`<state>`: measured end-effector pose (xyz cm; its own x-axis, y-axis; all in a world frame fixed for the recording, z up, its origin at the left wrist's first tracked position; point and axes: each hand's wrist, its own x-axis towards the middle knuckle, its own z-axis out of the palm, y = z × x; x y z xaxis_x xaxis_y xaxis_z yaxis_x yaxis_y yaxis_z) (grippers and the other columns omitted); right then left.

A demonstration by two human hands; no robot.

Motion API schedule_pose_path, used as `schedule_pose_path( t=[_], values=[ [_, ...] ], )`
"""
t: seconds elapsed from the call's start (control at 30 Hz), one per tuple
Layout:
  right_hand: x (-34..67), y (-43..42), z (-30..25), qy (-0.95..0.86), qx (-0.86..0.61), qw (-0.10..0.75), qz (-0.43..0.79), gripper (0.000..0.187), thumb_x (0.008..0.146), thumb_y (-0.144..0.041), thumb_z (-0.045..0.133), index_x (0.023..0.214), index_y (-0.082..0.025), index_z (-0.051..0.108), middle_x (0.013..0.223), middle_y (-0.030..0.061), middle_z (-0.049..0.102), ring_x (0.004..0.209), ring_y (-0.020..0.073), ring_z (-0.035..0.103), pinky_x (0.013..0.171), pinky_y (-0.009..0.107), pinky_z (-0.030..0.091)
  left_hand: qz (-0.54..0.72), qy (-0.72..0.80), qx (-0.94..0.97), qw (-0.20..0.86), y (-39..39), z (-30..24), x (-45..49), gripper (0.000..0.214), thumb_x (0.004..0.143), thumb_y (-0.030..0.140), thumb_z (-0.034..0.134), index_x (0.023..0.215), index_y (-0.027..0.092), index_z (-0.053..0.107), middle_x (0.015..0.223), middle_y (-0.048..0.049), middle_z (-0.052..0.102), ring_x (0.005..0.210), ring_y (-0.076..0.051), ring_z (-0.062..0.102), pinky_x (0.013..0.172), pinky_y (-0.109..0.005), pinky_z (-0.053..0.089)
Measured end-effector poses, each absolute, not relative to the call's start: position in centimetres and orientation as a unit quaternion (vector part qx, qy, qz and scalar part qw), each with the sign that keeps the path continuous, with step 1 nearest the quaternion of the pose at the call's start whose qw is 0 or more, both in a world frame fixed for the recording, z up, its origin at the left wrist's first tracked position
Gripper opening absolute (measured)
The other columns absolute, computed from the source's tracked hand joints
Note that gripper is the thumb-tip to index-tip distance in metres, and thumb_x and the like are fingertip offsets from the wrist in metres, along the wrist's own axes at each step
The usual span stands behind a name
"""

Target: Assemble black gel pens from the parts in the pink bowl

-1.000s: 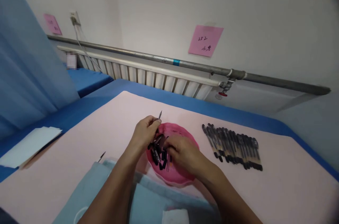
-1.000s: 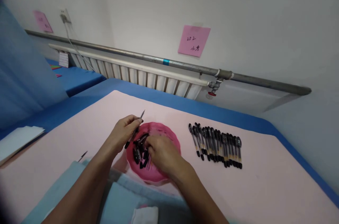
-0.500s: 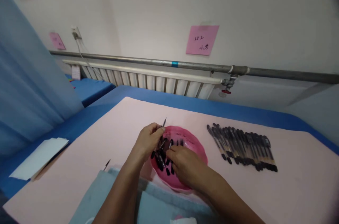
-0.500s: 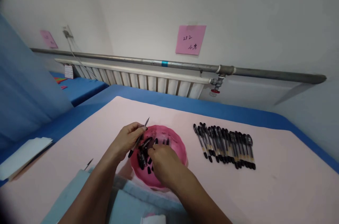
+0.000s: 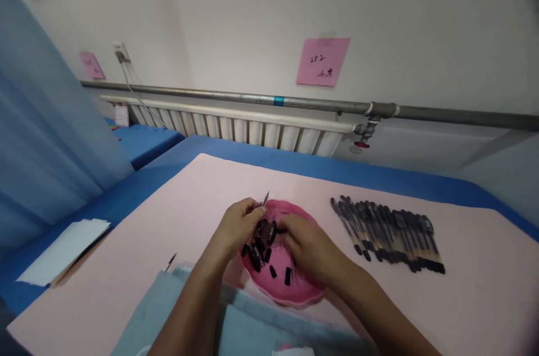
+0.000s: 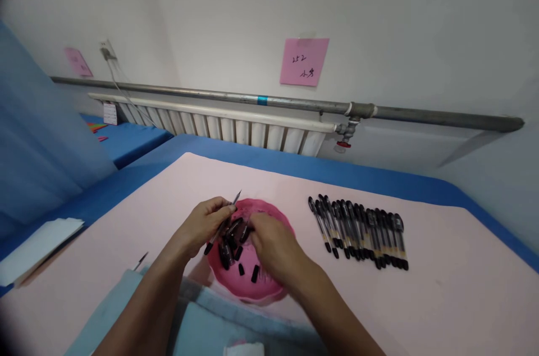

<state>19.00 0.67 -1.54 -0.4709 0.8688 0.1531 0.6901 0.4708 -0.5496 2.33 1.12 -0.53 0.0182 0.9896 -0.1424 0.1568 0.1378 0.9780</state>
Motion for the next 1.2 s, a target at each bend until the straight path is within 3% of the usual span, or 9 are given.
schedule_pose_path(
  t=[0.13,0.23,0.37,0.67,0.77,0.97,1.2],
  values=[
    [20.1,1.9,-0.6,-0.609,-0.532,0.464,0.361,0.014,0.075,-0.024,0.055,0.089,-0.021,0.059,0.076,-0.0007,0.063,0.065,0.0152,0.057,0.060,0.028,0.043,0.404,0.536,0.487,0.559,0.7,-0.2,2.7,0.024,0.076,0.042,0.052,0.067,0.020,0.051,0.044,0.0066,0.047,0.035,-0.009,0.040,0.036,-0.020,0.030],
    [20.4,2.4,-0.7,-0.470,-0.512,0.543,0.471,0.027,0.069,-0.029,0.063,0.094,-0.021,0.059,0.067,-0.0032,0.061,0.051,0.0122,0.052,0.047,0.024,0.039,0.394,0.516,0.504,0.570,0.5,-0.5,3.2,0.025,0.076,0.045,0.051,0.071,0.021,0.054,0.046,0.0062,0.047,0.034,-0.009,0.039,0.035,-0.020,0.030],
    [20.0,2.5,-1.1,-0.359,-0.453,0.612,0.541,0.028,0.063,-0.026,0.069,0.089,-0.019,0.059,0.070,-0.0020,0.063,0.058,0.0116,0.057,0.051,0.022,0.043,0.382,0.511,0.536,0.553,0.3,-0.9,4.0,0.025,0.077,0.044,0.051,0.079,0.020,0.060,0.052,0.0049,0.048,0.039,-0.008,0.037,0.036,-0.019,0.027],
    [19.2,2.1,-1.2,-0.337,-0.438,0.632,0.544,0.027,0.062,-0.026,0.070,0.085,-0.020,0.058,0.068,-0.0027,0.064,0.054,0.0102,0.055,0.052,0.023,0.044,0.389,0.481,0.567,0.544,0.1,-1.0,4.7,0.022,0.079,0.038,0.051,0.079,0.019,0.062,0.063,0.0008,0.055,0.054,-0.012,0.047,0.052,-0.021,0.036],
    [19.2,2.2,-1.3,-0.329,-0.436,0.645,0.535,0.026,0.062,-0.025,0.069,0.085,-0.021,0.057,0.073,-0.0028,0.064,0.061,0.0110,0.057,0.054,0.022,0.044,0.379,0.487,0.579,0.533,0.0,-0.9,4.7,0.021,0.079,0.037,0.050,0.077,0.019,0.062,0.062,0.0017,0.054,0.054,-0.011,0.046,0.051,-0.021,0.034],
    [19.1,2.1,-1.5,-0.345,-0.433,0.621,0.555,0.026,0.062,-0.023,0.071,0.085,-0.019,0.060,0.062,-0.0054,0.061,0.049,0.0076,0.051,0.052,0.021,0.041,0.380,0.486,0.585,0.527,0.0,-0.7,4.8,0.020,0.079,0.034,0.050,0.076,0.018,0.063,0.062,0.0012,0.055,0.056,-0.011,0.047,0.053,-0.022,0.034],
    [18.8,2.1,-1.8,-0.331,-0.421,0.604,0.590,0.030,0.061,-0.022,0.073,0.088,-0.017,0.062,0.061,-0.0040,0.062,0.057,0.0099,0.055,0.054,0.021,0.042,0.393,0.499,0.567,0.524,0.1,-1.0,4.7,0.021,0.078,0.035,0.051,0.074,0.017,0.061,0.064,0.0006,0.056,0.058,-0.011,0.049,0.054,-0.022,0.037]
  ],
)
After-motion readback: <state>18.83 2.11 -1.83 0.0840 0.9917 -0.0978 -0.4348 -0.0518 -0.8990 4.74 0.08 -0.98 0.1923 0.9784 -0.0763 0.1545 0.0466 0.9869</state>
